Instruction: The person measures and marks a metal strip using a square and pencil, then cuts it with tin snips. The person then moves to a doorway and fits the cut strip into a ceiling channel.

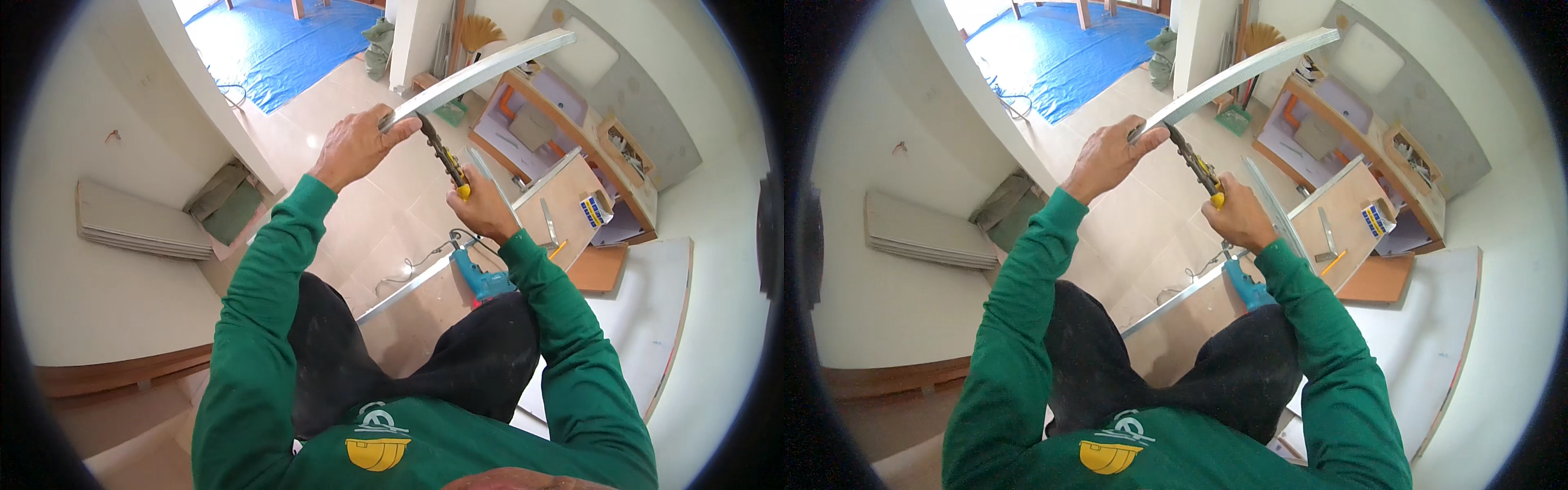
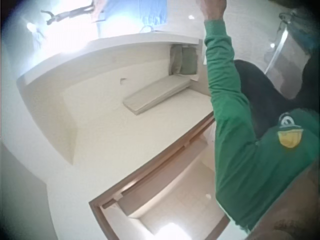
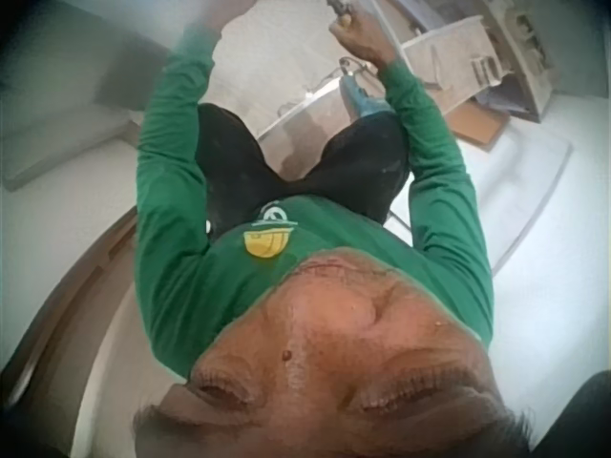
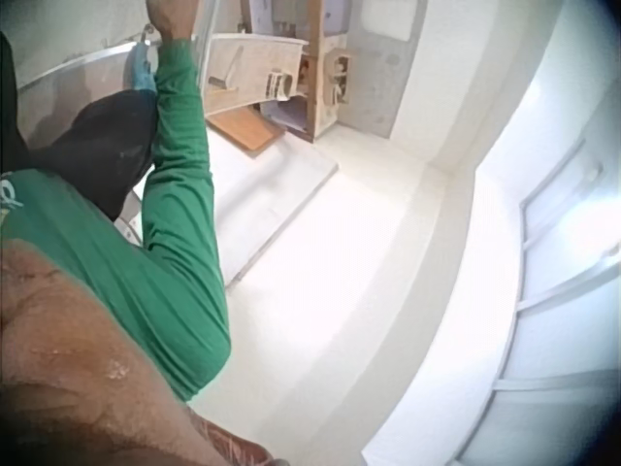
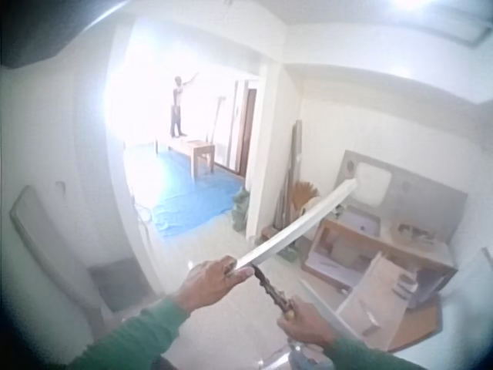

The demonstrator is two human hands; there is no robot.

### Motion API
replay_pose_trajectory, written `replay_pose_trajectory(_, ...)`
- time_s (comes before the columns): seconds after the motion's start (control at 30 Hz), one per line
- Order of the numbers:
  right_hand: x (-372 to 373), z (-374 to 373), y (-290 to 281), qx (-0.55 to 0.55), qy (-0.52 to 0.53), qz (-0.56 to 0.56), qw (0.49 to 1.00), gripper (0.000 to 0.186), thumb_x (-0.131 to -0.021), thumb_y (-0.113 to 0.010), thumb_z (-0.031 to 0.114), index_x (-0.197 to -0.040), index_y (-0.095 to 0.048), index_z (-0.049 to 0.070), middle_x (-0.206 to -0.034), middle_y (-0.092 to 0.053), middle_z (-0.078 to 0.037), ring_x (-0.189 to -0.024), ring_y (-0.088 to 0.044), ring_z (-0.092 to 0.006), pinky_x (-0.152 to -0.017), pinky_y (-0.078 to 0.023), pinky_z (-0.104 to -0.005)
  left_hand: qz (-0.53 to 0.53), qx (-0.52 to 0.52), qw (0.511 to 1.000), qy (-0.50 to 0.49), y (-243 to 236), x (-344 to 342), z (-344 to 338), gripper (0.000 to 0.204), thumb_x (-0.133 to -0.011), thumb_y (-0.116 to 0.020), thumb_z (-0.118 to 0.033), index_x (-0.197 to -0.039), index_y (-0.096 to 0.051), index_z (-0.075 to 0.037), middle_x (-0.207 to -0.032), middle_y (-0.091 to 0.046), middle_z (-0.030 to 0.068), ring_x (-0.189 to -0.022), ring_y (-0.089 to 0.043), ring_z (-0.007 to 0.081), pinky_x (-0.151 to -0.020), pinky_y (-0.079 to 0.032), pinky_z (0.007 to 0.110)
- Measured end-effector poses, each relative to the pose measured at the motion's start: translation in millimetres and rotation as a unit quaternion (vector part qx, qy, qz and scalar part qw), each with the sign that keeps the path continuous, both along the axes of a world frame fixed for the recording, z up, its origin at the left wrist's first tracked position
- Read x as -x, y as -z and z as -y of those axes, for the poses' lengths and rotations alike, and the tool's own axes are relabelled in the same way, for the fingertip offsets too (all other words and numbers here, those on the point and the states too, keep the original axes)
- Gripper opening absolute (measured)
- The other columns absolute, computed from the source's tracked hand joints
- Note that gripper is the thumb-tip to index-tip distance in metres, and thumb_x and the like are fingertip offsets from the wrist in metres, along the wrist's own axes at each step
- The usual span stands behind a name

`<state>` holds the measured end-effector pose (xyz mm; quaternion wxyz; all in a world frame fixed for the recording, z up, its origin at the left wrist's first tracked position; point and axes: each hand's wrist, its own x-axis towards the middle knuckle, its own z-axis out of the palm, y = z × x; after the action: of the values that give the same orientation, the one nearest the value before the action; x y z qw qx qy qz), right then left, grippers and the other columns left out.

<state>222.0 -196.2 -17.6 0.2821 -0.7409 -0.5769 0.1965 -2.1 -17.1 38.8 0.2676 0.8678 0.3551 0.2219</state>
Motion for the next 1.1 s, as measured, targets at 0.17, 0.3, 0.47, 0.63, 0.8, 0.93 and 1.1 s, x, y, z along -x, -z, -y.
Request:
replay_pose_trajectory(0.17, -3.9, -4.0, 11.8, -0.031, 0.004, -0.015, 0.999, 0.031, -0.090, -0.072, 0.021, -0.107, -0.065, -0.004, -0.086, -0.071, -0.030, -0.079, -0.071, -0.0466, -0.079, -0.055, -0.0513, 0.031, -0.005, 1.000, 0.004, 6.9, -3.3, -3.9, 0.084, -0.100, -0.058, -0.084, -0.107, -0.073, -0.002, -0.076, -0.067, 0.0182, -0.074, -0.069, 0.0360, -0.071, -0.053, 0.051)
replay_pose_trajectory(0.3, -8.3, -1.8, 32.5, -0.070, 0.001, -0.026, 0.997, 0.027, -0.093, -0.075, 0.021, -0.101, -0.068, -0.004, -0.081, -0.070, -0.025, -0.072, -0.067, -0.0393, -0.074, -0.055, -0.0476, 0.066, -0.001, 0.997, 0.033, 18.6, -9.1, -12.4, 0.084, -0.096, -0.065, -0.083, -0.099, -0.075, -0.001, -0.074, -0.065, 0.0154, -0.069, -0.064, 0.0303, -0.066, -0.051, 0.048)
replay_pose_trajectory(0.47, -8.4, -5.5, 12.4, -0.049, -0.004, -0.030, 0.998, 0.027, -0.096, -0.076, 0.022, -0.099, -0.068, -0.004, -0.076, -0.066, -0.021, -0.068, -0.062, -0.0336, -0.071, -0.053, -0.0451, 0.046, 0.065, 0.996, 0.037, 33.7, -13.1, -20.3, 0.095, -0.087, -0.070, -0.090, -0.118, -0.080, -0.001, -0.083, -0.073, 0.0163, -0.079, -0.074, 0.0294, -0.075, -0.058, 0.048)
replay_pose_trajectory(0.63, -16.1, -8.3, 12.9, -0.041, -0.028, -0.008, 0.999, 0.032, -0.099, -0.076, 0.027, -0.104, -0.066, -0.003, -0.083, -0.068, -0.020, -0.075, -0.064, -0.0330, -0.075, -0.053, -0.0466, 0.067, 0.092, 0.992, 0.053, 34.3, -12.2, -21.9, 0.095, -0.088, -0.073, -0.085, -0.132, -0.076, -0.001, -0.089, -0.074, 0.0167, -0.084, -0.075, 0.0261, -0.075, -0.059, 0.045)
replay_pose_trajectory(0.8, -21.5, -3.9, 23.7, 0.020, -0.052, -0.074, 0.996, 0.051, -0.097, -0.078, 0.040, -0.117, -0.060, -0.004, -0.100, -0.069, -0.025, -0.091, -0.068, -0.0337, -0.083, -0.054, -0.0466, 0.091, 0.127, 0.987, 0.023, 33.2, -2.4, -30.3, 0.087, -0.091, -0.077, -0.076, -0.138, -0.074, -0.003, -0.094, -0.073, 0.0120, -0.080, -0.071, 0.0193, -0.070, -0.058, 0.037)
replay_pose_trajectory(0.93, -22.3, 2.4, 21.5, 0.093, -0.041, -0.058, 0.993, 0.053, -0.098, -0.079, 0.042, -0.128, -0.060, 0.002, -0.107, -0.066, -0.014, -0.101, -0.065, -0.0271, -0.091, -0.052, -0.0414, 0.094, 0.212, 0.973, -0.009, 13.9, 9.5, -28.8, 0.082, -0.094, -0.078, -0.072, -0.139, -0.073, -0.003, -0.094, -0.070, 0.0079, -0.074, -0.066, 0.0161, -0.067, -0.056, 0.033)
replay_pose_trajectory(1.1, -12.4, -5.5, 11.4, 0.100, -0.019, -0.075, 0.992, 0.066, -0.096, -0.079, 0.046, -0.136, -0.057, -0.002, -0.112, -0.065, -0.019, -0.105, -0.065, -0.0337, -0.096, -0.052, -0.0447, 0.102, 0.211, 0.972, -0.012, 4.9, 11.5, -19.8, 0.079, -0.093, -0.082, -0.066, -0.140, -0.072, -0.003, -0.092, -0.068, 0.0066, -0.072, -0.063, 0.0145, -0.066, -0.055, 0.033)
